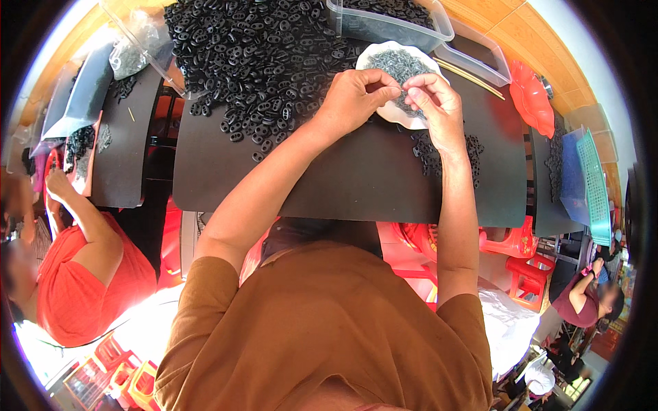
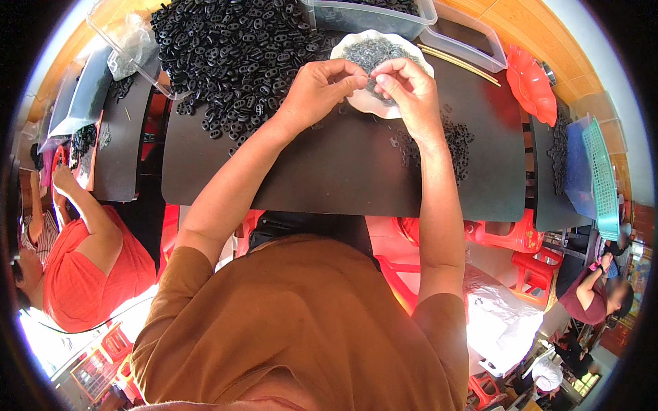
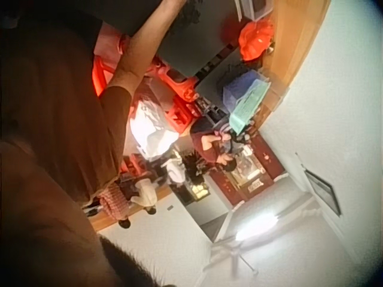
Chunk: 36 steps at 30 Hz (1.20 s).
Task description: The person repeatedly picks up small black plastic components and metal pins from a table and a bowl, then inserts the pins into the components by hand. The assembled units are placed back onto the table surface.
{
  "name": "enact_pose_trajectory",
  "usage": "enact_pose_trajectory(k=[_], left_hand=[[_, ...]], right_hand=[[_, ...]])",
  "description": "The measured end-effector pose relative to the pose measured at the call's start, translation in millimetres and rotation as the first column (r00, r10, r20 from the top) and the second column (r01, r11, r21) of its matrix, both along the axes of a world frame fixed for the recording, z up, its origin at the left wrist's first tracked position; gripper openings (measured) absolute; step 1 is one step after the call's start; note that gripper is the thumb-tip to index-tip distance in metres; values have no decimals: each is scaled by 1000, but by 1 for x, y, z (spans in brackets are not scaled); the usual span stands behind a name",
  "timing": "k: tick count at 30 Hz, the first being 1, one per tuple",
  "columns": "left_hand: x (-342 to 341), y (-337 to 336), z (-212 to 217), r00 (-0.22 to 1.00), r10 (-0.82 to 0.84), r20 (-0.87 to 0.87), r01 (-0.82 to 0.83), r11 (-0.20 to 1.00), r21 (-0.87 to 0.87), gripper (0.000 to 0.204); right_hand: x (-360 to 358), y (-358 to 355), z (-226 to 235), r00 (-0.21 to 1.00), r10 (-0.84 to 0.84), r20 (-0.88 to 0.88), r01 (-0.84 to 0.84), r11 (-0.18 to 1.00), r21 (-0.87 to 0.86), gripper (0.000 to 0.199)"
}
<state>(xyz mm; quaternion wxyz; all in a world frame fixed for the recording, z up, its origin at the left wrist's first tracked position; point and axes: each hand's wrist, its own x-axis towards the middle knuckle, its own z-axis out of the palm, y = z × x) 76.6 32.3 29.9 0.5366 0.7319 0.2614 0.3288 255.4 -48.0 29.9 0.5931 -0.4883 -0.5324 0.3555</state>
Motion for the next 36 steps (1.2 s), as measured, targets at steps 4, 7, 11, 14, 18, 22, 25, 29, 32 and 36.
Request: enact_pose_trajectory(k=[4,7,11,14,18,22,25,29,32,36], left_hand=[[1,6,-11,995,-27,93,33,998,-59,14],[1,5,-9,997,-1,74,1,1000,-2,16],[-3,2,-5,999,40,-11,-37,984,177,16],[-15,0,7,996,46,-75,-24,961,277,14],[-53,-2,12,978,90,-190,17,869,494,12],[-71,-22,0,941,127,-314,99,783,614,17],[-71,-22,-13,922,85,-379,176,779,602,19],[-67,-23,-14,899,73,-432,258,709,656,13],[-65,-30,-11,853,123,-507,329,627,706,6],[-67,-33,-11,841,149,-521,365,553,748,7]], right_hand=[[-6,-2,1,998,-22,64,23,1000,-17,9],[-12,0,-1,990,-54,129,55,998,-3,10],[-14,1,-3,981,-56,186,58,998,-10,8],[-16,0,-3,973,-73,220,81,996,-27,7],[-15,0,-4,974,-108,201,113,994,-12,6],[-13,3,-11,978,-89,187,94,995,-22,2],[-17,3,-10,980,-74,183,73,997,14,3],[-18,2,-10,987,-68,143,69,998,1,5],[-22,0,-8,984,-95,152,104,993,-53,8],[-28,-1,-7,990,-84,113,90,995,-49,10]])
